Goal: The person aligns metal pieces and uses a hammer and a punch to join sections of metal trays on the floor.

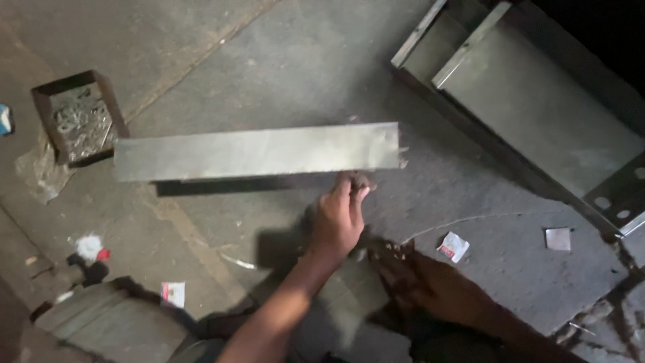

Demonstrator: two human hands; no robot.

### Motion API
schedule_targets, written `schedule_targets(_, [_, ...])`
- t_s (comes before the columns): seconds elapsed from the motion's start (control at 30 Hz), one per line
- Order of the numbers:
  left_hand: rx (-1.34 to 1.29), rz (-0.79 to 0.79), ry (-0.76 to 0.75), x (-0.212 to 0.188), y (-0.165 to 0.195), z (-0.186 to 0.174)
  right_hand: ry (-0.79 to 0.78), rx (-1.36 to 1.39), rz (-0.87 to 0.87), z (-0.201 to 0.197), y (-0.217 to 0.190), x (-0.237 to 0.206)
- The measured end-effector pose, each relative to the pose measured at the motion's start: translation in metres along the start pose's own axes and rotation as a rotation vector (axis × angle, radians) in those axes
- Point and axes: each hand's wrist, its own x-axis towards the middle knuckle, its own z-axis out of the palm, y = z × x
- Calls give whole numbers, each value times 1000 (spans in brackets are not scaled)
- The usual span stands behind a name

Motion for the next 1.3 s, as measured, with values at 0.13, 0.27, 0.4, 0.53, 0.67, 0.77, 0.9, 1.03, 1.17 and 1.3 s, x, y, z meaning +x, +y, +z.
schedule_targets(0.13, [-28,68,81,6,4,1,247,232,421,-34,19,-27])
schedule_targets(0.27, [47,166,234,15,13,9,443,292,565,-53,23,-35])
schedule_targets(0.4, [156,142,326,22,23,18,446,192,557,-53,23,-35])
schedule_targets(0.53, [155,128,366,26,30,19,483,62,417,-47,21,-35])
schedule_targets(0.67, [141,72,346,33,34,19,470,16,449,-47,20,-35])
schedule_targets(0.77, [137,116,351,37,35,19,454,11,477,-47,20,-35])
schedule_targets(0.9, [194,120,327,39,36,18,436,-41,345,-45,23,-37])
schedule_targets(1.03, [234,240,371,39,39,17,468,-433,-300,-43,27,-37])
schedule_targets(1.17, [217,133,332,42,39,16,469,-493,-352,-44,31,-35])
schedule_targets(1.3, [192,208,359,44,37,18,467,-296,-154,-46,29,-33])
